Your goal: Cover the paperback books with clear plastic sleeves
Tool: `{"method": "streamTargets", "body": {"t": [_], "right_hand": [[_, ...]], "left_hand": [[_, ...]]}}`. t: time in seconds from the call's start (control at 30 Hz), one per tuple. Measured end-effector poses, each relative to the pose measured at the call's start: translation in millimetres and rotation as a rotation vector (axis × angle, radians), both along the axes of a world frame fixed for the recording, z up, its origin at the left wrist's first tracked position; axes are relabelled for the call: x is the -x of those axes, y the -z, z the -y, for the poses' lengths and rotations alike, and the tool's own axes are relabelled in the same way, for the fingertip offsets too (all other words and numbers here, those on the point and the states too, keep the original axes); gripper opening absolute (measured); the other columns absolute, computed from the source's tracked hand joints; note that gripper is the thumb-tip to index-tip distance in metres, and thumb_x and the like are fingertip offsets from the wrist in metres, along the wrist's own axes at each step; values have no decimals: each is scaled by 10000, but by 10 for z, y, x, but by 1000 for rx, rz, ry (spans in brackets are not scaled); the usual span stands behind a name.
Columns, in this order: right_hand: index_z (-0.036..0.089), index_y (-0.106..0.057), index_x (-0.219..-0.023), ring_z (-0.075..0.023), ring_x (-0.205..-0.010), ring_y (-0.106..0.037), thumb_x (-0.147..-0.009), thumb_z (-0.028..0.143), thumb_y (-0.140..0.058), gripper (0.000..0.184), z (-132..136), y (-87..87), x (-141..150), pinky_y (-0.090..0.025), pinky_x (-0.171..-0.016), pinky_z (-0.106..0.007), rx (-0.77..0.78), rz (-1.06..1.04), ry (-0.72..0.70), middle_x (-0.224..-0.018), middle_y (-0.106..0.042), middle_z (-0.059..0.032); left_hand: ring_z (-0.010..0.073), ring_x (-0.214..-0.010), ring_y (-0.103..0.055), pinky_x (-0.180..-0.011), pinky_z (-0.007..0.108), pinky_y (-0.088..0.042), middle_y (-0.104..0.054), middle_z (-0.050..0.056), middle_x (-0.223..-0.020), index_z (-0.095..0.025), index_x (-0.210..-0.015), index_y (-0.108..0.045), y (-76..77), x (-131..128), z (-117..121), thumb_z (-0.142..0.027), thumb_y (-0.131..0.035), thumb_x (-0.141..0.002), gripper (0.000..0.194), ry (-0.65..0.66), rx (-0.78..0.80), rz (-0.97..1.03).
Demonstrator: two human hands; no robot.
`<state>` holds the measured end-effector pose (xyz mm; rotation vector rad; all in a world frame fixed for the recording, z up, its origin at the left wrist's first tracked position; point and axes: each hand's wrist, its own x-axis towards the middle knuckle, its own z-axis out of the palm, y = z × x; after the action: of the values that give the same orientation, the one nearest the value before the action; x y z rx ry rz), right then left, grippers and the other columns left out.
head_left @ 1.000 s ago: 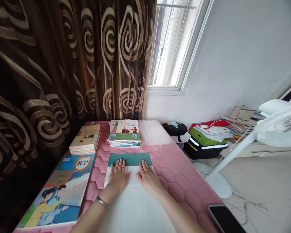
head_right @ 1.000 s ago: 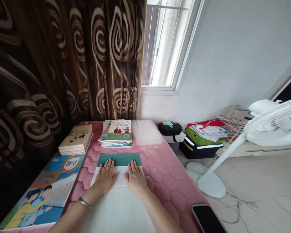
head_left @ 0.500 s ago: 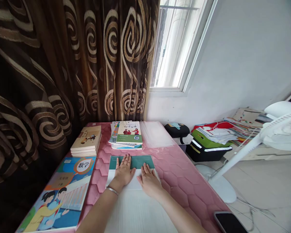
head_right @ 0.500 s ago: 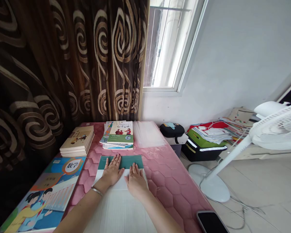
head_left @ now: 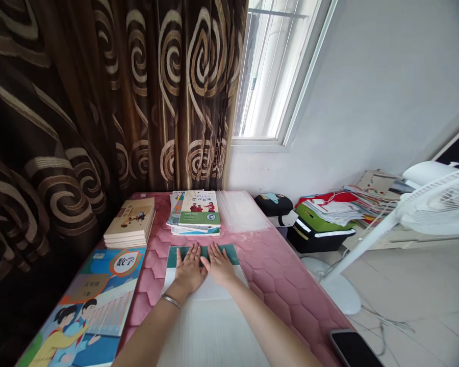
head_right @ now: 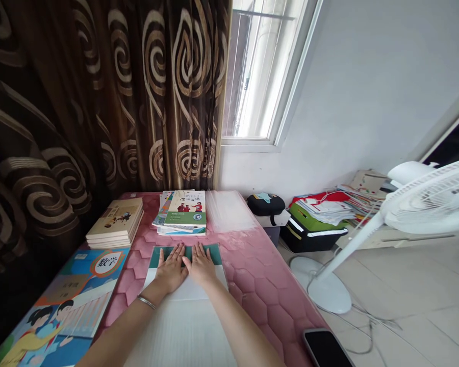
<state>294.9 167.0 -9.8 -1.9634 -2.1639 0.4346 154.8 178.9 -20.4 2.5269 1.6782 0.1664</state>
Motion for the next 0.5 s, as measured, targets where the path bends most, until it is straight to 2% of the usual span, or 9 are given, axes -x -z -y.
{"method": "streamTargets", "body": {"t": [0.17,0.3,0.43,0.5], "right_hand": [[3,-202,-1495,-226,-1469,-104,-979,492,-123,715,84,-5,-398,-65,-1177,-420,38,143,117,-1578,-157,-150],[19,-183,-1502,-227,-1469,-105,-974,496,-96,717,78,24,-500,-89,-1171,-439,58,177,116,-1585,-135,-136],[10,-176,-1501,-238,-1468,-106,-969,513,-99,736,59,73,-470,-90,-1168,-454,49,188,104,-1585,-125,-145],[11,-173,-1501,-238,-1468,-104,-969,519,-116,738,56,90,-460,-87,-1168,-457,54,184,104,-1585,-123,-145]], "left_hand": [[301,-1447,-205,-1121,653,77,-285,78,-1555,-176,-1498,-270,-72,308,-9,-464,-250,-933,634,-157,-22,-27],[351,-1445,-185,-1095,694,78,-297,95,-1549,-175,-1486,-303,-127,526,23,-453,-254,-939,615,-306,-47,-117],[369,-1447,-161,-1110,651,123,-370,178,-1504,-87,-1452,-366,-157,414,70,-376,-294,-936,596,-397,-118,-223],[325,-1461,-136,-1124,620,130,-375,145,-1511,-141,-1464,-356,-152,249,80,-249,-296,-921,557,-331,-158,-215]]}}
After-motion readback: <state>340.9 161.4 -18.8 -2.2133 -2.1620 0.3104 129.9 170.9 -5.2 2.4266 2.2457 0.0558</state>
